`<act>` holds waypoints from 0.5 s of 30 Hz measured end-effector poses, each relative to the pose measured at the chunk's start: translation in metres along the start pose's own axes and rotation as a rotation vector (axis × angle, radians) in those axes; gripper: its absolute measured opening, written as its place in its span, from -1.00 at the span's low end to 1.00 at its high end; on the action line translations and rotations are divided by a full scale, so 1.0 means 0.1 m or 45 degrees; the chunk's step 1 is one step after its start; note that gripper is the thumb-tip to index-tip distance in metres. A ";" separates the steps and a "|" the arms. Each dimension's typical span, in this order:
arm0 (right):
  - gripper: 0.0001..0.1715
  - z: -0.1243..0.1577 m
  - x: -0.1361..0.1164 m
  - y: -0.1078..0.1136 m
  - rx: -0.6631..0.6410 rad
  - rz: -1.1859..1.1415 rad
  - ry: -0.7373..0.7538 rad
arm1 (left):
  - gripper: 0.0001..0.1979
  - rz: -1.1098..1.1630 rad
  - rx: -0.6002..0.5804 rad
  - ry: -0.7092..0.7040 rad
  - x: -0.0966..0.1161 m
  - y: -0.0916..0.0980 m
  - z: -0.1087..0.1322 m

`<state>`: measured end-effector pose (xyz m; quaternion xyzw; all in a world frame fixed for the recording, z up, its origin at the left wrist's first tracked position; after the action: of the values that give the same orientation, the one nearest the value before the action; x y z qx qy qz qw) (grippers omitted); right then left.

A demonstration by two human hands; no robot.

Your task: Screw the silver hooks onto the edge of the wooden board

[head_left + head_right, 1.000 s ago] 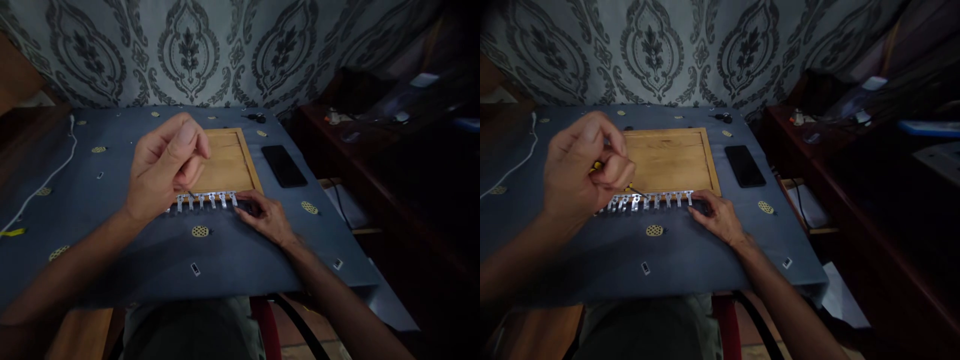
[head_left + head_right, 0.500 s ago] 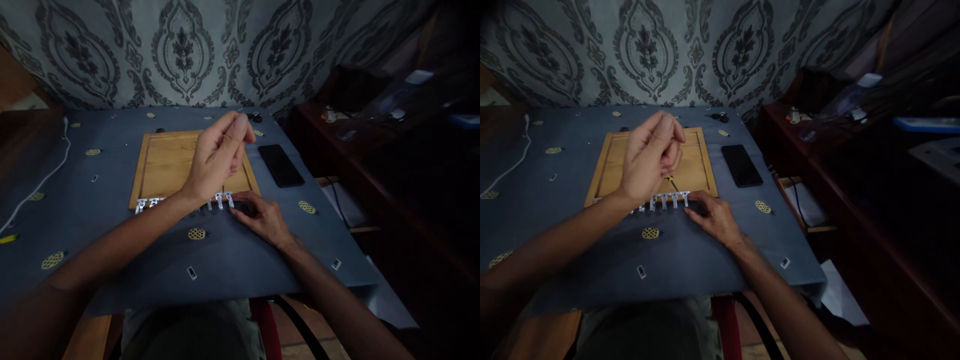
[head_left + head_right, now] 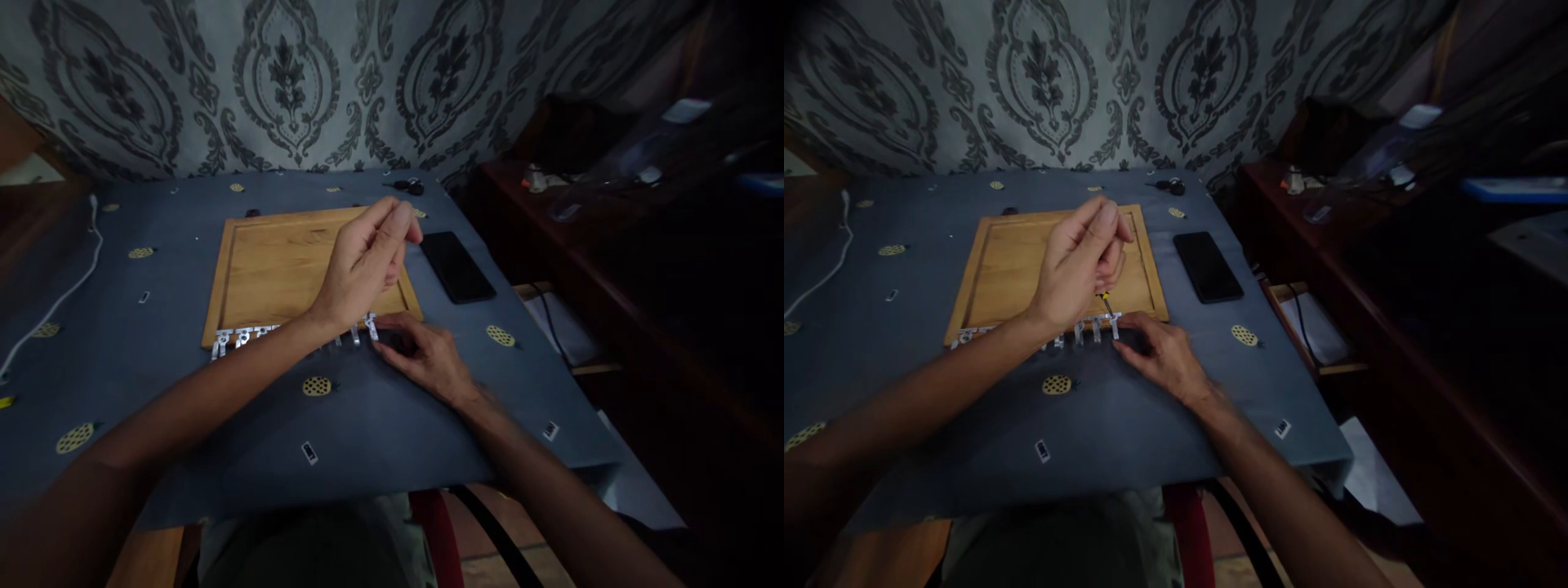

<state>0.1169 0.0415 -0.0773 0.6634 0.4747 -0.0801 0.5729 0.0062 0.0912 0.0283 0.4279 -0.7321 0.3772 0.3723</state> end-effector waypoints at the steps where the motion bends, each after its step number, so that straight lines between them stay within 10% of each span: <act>1: -0.70 0.00 0.00 0.00 -0.005 -0.005 -0.004 | -0.54 0.012 -0.009 -0.017 0.00 -0.01 0.00; 15: -0.68 0.00 0.02 0.00 0.006 0.007 -0.017 | -0.67 -0.094 0.017 -0.061 -0.01 -0.03 0.03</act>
<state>0.1180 0.0427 -0.0787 0.6654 0.4687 -0.0840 0.5748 0.0085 0.0876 0.0269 0.4658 -0.7221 0.3576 0.3655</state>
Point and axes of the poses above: each hand's wrist, its own z-axis away from the middle knuckle, its own y-axis out of the back of the hand, x = y × z, the point moved 8 cm from there along -z, towards the middle knuckle, and after that the axes turned 1 degree about -x, right-handed, at the moved point
